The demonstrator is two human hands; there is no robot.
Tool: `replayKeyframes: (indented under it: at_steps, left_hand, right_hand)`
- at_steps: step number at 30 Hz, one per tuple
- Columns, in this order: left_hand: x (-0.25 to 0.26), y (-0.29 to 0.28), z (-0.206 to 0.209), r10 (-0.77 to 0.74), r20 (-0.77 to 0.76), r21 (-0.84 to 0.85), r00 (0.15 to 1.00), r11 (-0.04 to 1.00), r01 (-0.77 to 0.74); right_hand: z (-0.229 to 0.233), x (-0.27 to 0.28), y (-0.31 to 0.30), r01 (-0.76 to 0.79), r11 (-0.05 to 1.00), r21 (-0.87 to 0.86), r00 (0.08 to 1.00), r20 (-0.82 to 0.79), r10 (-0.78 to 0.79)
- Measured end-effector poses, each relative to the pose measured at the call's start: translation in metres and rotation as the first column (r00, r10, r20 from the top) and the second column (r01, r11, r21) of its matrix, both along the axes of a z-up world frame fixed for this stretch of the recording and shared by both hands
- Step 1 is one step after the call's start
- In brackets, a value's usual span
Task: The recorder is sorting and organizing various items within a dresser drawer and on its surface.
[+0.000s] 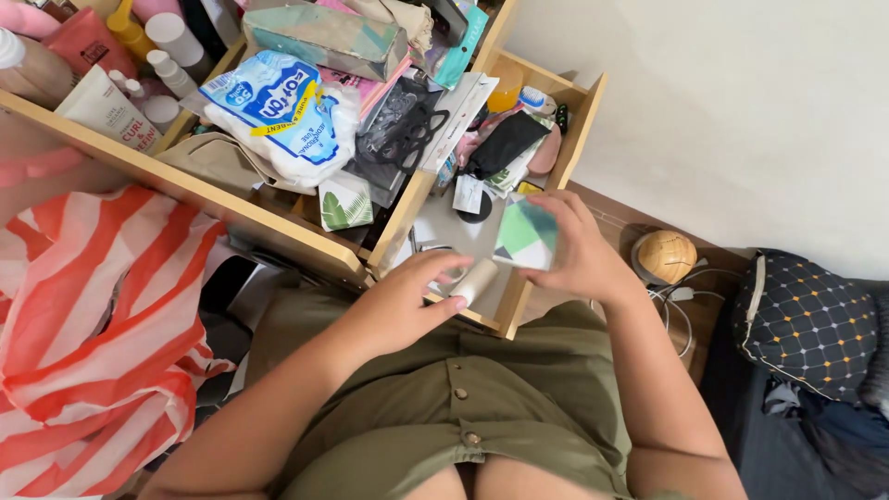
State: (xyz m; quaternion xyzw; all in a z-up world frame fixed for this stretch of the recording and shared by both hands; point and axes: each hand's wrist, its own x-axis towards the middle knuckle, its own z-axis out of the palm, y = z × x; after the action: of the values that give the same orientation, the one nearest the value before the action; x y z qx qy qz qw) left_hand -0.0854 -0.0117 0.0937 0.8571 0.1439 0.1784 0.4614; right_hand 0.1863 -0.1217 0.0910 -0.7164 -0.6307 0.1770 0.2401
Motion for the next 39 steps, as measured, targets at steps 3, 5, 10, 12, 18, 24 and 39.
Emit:
replayKeyframes:
  at_steps: [3, 5, 10, 12, 18, 24, 39]
  left_hand:
    - [0.027, -0.005, -0.023, 0.053, -0.143, -0.287, 0.988, 0.954, -0.093]
    - [0.048, -0.002, -0.055, 0.017, 0.037, -0.635, 0.999, 0.772, 0.010]
    - [0.052, 0.005, -0.073, 0.166, 0.188, -0.804, 0.968, 0.591, 0.055]
    - [0.039, 0.006, -0.075, 0.210, 0.100, -0.802, 0.973, 0.595, -0.046]
    - [0.003, 0.007, -0.124, 0.272, -0.041, -0.717, 0.961, 0.662, -0.218]
    - [0.005, 0.003, -0.155, 0.279, -0.068, -0.740, 0.958, 0.630, -0.236]
    - [0.012, -0.008, -0.171, 0.193, -0.128, -0.790, 0.973, 0.574, -0.218]
  right_hand:
    - [0.018, -0.018, -0.008, -0.064, 0.978, 0.198, 0.985, -0.145, 0.094]
    - [0.028, -0.033, -0.007, -0.177, 0.953, 0.246, 0.976, -0.080, 0.202]
    - [0.024, -0.019, 0.010, -0.270, 0.938, 0.218, 0.963, 0.051, 0.265]
    - [-0.003, 0.006, 0.017, -0.254, 0.948, 0.191, 0.967, 0.072, 0.244]
    - [-0.119, 0.050, 0.047, -0.162, 0.910, -0.381, 0.842, 0.429, 0.329]
    - [-0.175, 0.018, 0.088, 0.238, 0.648, -0.724, 0.610, 0.630, 0.480]
    - [-0.111, 0.015, -0.014, -0.285, 0.804, -0.521, 0.682, 0.479, 0.552]
